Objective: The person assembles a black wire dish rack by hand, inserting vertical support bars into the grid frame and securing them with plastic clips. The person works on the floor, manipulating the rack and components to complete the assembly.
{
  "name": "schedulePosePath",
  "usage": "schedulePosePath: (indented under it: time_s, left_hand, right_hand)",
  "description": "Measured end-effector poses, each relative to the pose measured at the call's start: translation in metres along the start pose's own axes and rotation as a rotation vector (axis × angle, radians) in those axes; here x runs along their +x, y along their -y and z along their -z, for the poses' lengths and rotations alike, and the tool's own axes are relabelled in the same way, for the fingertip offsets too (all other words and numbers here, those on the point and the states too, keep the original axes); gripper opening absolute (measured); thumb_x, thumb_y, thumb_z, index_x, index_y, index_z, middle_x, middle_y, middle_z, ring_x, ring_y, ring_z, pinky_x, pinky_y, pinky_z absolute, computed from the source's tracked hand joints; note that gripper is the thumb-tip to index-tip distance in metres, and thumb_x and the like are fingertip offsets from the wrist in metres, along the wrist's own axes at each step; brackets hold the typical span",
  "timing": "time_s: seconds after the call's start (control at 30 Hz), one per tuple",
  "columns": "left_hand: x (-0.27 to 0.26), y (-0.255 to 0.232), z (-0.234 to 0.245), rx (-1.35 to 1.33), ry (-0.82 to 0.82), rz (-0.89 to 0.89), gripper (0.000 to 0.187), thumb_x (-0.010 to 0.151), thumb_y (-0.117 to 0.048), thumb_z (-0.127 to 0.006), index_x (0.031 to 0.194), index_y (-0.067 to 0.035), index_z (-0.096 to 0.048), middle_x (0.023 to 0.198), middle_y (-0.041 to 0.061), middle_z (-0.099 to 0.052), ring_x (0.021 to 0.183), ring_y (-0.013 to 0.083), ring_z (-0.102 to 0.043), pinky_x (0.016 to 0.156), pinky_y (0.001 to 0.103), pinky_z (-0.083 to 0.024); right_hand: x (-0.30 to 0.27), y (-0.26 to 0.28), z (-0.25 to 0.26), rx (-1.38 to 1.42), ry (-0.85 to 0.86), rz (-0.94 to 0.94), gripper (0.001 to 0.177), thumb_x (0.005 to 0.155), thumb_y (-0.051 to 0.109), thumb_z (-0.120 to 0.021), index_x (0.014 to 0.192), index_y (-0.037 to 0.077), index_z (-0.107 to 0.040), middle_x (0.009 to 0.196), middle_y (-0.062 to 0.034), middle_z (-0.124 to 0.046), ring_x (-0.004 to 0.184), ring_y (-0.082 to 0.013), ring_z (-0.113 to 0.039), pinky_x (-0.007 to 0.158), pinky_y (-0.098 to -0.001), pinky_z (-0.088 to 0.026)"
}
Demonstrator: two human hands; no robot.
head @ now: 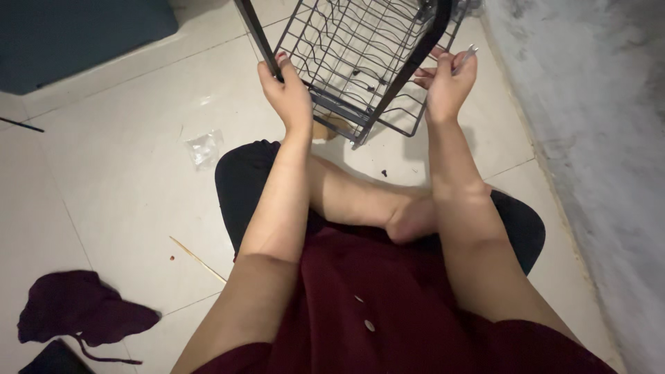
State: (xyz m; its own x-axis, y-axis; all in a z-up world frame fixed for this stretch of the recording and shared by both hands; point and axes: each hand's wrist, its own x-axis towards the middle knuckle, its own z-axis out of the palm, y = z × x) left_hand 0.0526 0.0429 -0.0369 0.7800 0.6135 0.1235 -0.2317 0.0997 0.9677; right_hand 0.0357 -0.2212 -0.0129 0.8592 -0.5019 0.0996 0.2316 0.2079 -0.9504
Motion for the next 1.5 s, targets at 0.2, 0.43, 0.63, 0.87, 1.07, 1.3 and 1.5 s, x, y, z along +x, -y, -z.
schedulePosePath:
  time_s: [0.2, 0.43, 0.63, 0.87, 1.07, 1.3, 1.5]
  left_hand:
    - [-0.041, -0.003, -0.012, 0.302, -0.070, -0.032, 0.106, 0.086, -0.020, -0.089, 0.150, 0.006, -0.008, 0.157, 0.030, -0.012, 0.150, 0.0392, -0.015, 0.123, 0.045, -0.015]
    - [-0.087, -0.031, -0.029, 0.030, 0.203, 0.055, 0.131, 0.077, -0.008, -0.076, 0.157, 0.000, 0.026, 0.168, 0.028, 0.020, 0.159, 0.0379, 0.006, 0.128, 0.041, -0.005]
    - [-0.062, -0.035, -0.014, 0.105, 0.359, 0.161, 0.129, 0.080, -0.011, -0.073, 0.154, -0.003, 0.032, 0.167, 0.028, 0.023, 0.159, 0.0375, 0.007, 0.126, 0.038, -0.009]
    - [-0.001, -0.023, 0.017, 0.059, 0.573, 0.236, 0.126, 0.087, -0.009, -0.073, 0.156, -0.006, 0.033, 0.169, 0.031, 0.021, 0.162, 0.0391, 0.007, 0.131, 0.039, -0.010]
    - [0.046, -0.041, 0.037, 0.022, 0.797, 0.468, 0.127, 0.081, -0.007, -0.068, 0.152, -0.021, 0.037, 0.147, 0.032, -0.054, 0.114, 0.0393, -0.068, 0.066, 0.043, -0.059]
    - [0.078, -0.029, 0.032, -0.019, 1.018, 0.490, 0.095, 0.088, -0.010, -0.071, 0.155, -0.008, -0.003, 0.135, 0.019, -0.060, 0.114, 0.0294, -0.073, 0.073, 0.044, -0.068]
    - [0.094, -0.030, 0.030, -0.030, 1.141, 0.542, 0.057, 0.082, -0.007, -0.070, 0.134, 0.006, -0.051, 0.115, 0.019, -0.065, 0.111, 0.0316, -0.074, 0.073, 0.048, -0.065]
  right_hand:
    - [0.005, 0.010, 0.002, -0.019, -0.005, 0.076, 0.019, 0.106, 0.003, -0.051, 0.099, 0.008, -0.034, 0.111, -0.0255, -0.071, 0.057, -0.0186, -0.064, 0.050, -0.0317, -0.058]
    - [0.009, 0.006, -0.001, -0.019, -0.037, 0.112, 0.020, 0.105, 0.001, -0.051, 0.097, 0.008, -0.034, 0.109, -0.0257, -0.073, 0.053, -0.0173, -0.060, 0.045, -0.0303, -0.050]
    - [-0.006, 0.008, -0.005, -0.005, -0.072, 0.136, 0.017, 0.105, 0.003, -0.053, 0.097, 0.008, -0.038, 0.109, -0.0227, -0.070, 0.051, -0.0160, -0.057, 0.043, -0.0296, -0.048]
    - [-0.034, 0.018, -0.018, -0.024, 0.035, 0.194, 0.029, 0.106, 0.004, -0.061, 0.095, 0.009, -0.035, 0.108, -0.0226, -0.071, 0.055, -0.0163, -0.057, 0.046, -0.0292, -0.047]
    - [-0.074, 0.035, -0.015, -0.053, 0.112, 0.160, 0.029, 0.107, 0.001, -0.064, 0.100, 0.009, -0.037, 0.101, -0.0201, -0.066, 0.062, -0.0166, -0.058, 0.053, -0.0294, -0.049]
    - [-0.106, 0.045, 0.004, -0.065, 0.215, 0.180, 0.028, 0.110, 0.003, -0.063, 0.107, 0.011, -0.036, 0.103, -0.0226, -0.069, 0.069, -0.0203, -0.065, 0.057, -0.0312, -0.054]
    - [-0.135, 0.045, 0.000, 0.171, 0.040, -0.061, 0.034, 0.103, 0.001, -0.069, 0.105, 0.011, -0.036, 0.108, -0.0210, -0.071, 0.082, -0.0252, -0.073, 0.069, -0.0355, -0.061]
